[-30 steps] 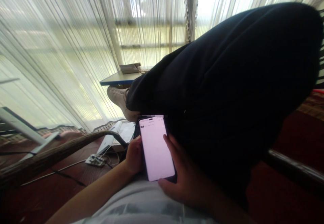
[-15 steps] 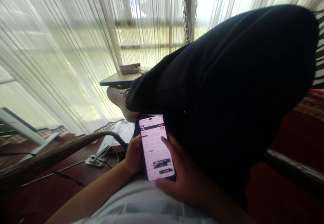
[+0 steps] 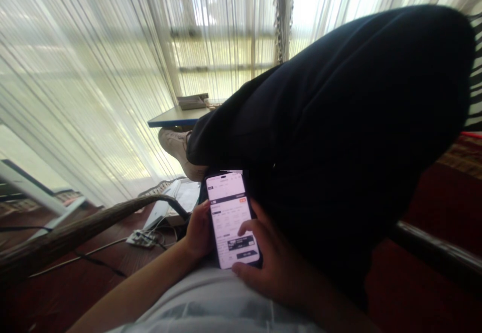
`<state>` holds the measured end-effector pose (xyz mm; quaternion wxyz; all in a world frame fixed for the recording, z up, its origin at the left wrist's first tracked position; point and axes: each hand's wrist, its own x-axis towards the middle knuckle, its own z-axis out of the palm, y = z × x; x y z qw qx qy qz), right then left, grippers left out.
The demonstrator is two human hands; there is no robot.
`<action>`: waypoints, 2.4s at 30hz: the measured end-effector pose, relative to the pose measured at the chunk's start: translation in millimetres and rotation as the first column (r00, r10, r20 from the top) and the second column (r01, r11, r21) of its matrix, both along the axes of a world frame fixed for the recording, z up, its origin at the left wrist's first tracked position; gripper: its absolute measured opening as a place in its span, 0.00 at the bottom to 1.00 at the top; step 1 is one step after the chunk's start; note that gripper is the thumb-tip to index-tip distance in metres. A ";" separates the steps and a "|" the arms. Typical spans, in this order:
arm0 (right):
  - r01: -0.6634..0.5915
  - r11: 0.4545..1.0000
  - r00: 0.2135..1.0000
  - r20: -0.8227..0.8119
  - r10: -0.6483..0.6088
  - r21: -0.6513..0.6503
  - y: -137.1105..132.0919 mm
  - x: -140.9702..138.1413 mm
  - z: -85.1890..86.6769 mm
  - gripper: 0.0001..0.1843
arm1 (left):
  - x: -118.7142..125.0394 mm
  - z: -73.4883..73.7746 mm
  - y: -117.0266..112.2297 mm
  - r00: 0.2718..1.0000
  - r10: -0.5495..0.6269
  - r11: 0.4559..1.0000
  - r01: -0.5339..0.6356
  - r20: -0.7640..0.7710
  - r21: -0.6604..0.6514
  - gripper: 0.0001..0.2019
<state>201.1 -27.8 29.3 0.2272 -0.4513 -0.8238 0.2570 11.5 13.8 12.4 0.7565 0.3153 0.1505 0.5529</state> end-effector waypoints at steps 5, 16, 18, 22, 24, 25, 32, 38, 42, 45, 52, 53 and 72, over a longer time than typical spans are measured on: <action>-0.006 0.999 1.000 0.013 0.006 0.047 1.2 0.8 -7.1 0.34 | 0.4 2.6 -0.9 1.000 0.004 1.000 -0.004 0.004 -0.020 0.21; 0.017 0.995 1.000 0.013 -0.018 0.098 -0.4 0.8 -8.6 0.48 | 0.1 1.6 -0.7 1.000 0.019 0.999 -0.018 0.016 -0.034 0.19; 0.002 0.994 0.998 0.063 -0.008 0.106 -1.2 -0.3 -7.0 0.52 | 0.4 1.4 -0.5 0.999 0.041 0.998 -0.040 0.017 -0.039 0.18; -0.032 0.990 0.988 0.154 0.011 0.138 -1.8 -5.4 -5.1 0.56 | 0.2 -0.4 0.7 0.999 0.041 0.998 -0.040 0.033 -0.046 0.18; -0.020 0.985 0.986 0.164 -0.009 0.172 -1.0 -8.4 -5.9 0.56 | -0.2 -1.5 1.3 0.998 0.044 0.998 -0.042 0.039 -0.036 0.18; -0.012 0.982 0.986 0.163 -0.019 0.187 -0.4 -9.5 -6.6 0.56 | -0.4 -1.9 1.5 0.998 0.046 0.998 -0.044 0.041 -0.032 0.18; -0.022 0.988 0.987 0.158 -0.003 0.155 1.7 -7.4 -9.3 0.59 | 0.8 0.1 0.8 0.997 0.062 0.997 -0.060 0.045 -0.050 0.18; 0.000 0.994 0.994 0.108 -0.012 0.107 0.1 -2.0 -7.8 0.57 | 1.6 0.7 1.5 0.998 0.054 0.997 -0.052 0.035 -0.050 0.19; 0.009 0.995 0.997 0.075 -0.016 0.101 0.6 -1.2 -8.3 0.55 | -0.4 -2.2 2.1 1.000 0.008 0.999 -0.007 0.024 -0.045 0.20; 0.014 0.995 0.998 0.064 -0.020 0.097 0.9 -0.9 -8.9 0.55 | -1.8 -4.3 2.5 1.000 -0.029 0.999 0.029 0.010 -0.043 0.22; 0.028 0.994 0.995 0.092 -0.038 0.109 0.0 -0.8 -9.2 0.54 | -1.5 -3.4 3.5 1.000 -0.027 0.999 0.027 0.015 -0.021 0.23; 0.025 0.993 0.995 0.089 -0.035 0.113 0.1 -1.0 -9.1 0.54 | -1.2 -2.9 3.4 1.000 -0.015 1.000 0.015 0.013 -0.024 0.23; 0.011 0.985 0.999 0.046 -0.019 0.172 0.6 0.6 -11.6 0.50 | 0.0 -3.1 2.0 0.996 0.067 0.998 -0.068 -0.054 -0.005 0.22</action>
